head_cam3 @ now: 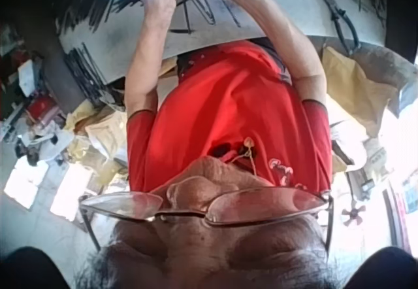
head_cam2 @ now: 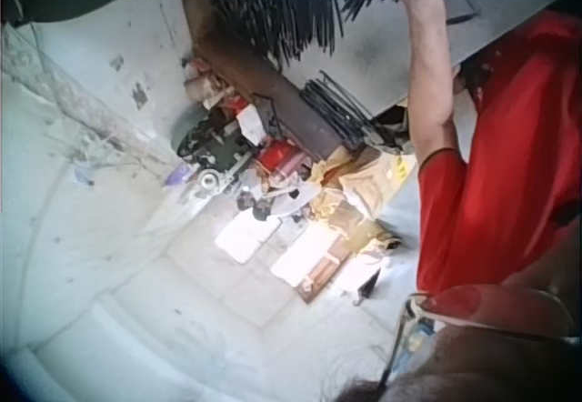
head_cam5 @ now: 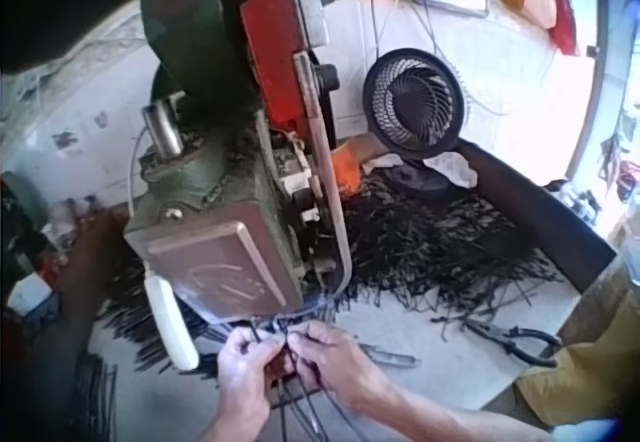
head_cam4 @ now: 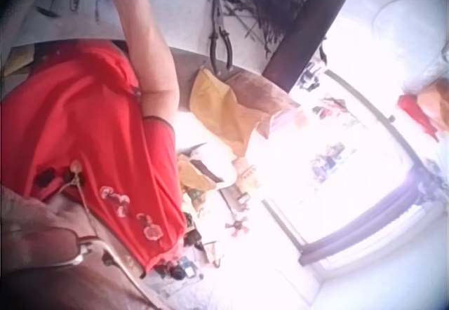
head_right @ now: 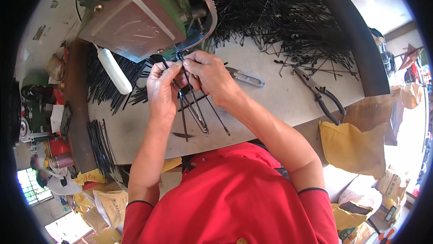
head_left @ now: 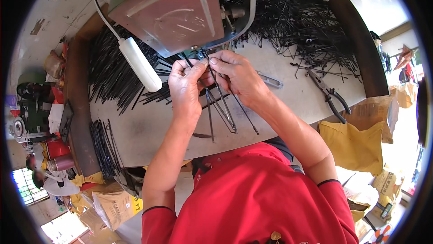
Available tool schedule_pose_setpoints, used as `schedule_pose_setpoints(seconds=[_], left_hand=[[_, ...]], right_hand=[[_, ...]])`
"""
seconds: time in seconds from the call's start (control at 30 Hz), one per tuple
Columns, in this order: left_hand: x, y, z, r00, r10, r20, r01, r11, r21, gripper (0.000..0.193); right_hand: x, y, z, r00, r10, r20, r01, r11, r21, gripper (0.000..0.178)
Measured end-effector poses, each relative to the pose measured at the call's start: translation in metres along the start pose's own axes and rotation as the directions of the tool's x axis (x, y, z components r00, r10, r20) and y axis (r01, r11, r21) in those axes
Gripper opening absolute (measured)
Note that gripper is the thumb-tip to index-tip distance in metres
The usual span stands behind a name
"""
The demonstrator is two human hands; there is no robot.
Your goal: The person repeatedly picks up thin black metal rods from a pile on a workbench. They insert each rod into a stationary bending machine, press a lever to bend the rod, and then remove the bent piece. The process is repeated continuously throughout the clip.
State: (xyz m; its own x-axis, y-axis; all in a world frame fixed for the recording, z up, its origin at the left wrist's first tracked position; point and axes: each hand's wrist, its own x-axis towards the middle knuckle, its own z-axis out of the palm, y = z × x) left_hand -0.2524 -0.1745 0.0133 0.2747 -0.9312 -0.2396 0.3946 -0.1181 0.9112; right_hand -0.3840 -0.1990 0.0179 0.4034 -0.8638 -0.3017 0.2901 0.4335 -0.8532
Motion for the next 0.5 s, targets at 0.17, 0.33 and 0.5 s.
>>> schedule_pose_setpoints(seconds=[0.17, 0.33, 0.5], left_hand=[[-0.019, 0.019, -0.001, 0.998, 0.054, 0.007, -0.055, 0.993, 0.105, 0.016], [-0.052, 0.043, -0.038, 0.979, 0.169, -0.110, -0.134, 0.953, 0.273, 0.015], [-0.059, 0.089, -0.176, 0.929, 0.334, -0.161, -0.163, 0.757, 0.633, 0.017]], right_hand=[[-0.018, -0.010, 0.007, 0.998, -0.014, 0.055, 0.020, 0.995, -0.102, 0.020], [-0.054, -0.007, -0.006, 0.983, 0.076, 0.169, -0.006, 0.925, -0.381, 0.026], [-0.116, 0.013, -0.060, 0.984, 0.080, 0.162, 0.054, 0.725, -0.687, 0.021]])
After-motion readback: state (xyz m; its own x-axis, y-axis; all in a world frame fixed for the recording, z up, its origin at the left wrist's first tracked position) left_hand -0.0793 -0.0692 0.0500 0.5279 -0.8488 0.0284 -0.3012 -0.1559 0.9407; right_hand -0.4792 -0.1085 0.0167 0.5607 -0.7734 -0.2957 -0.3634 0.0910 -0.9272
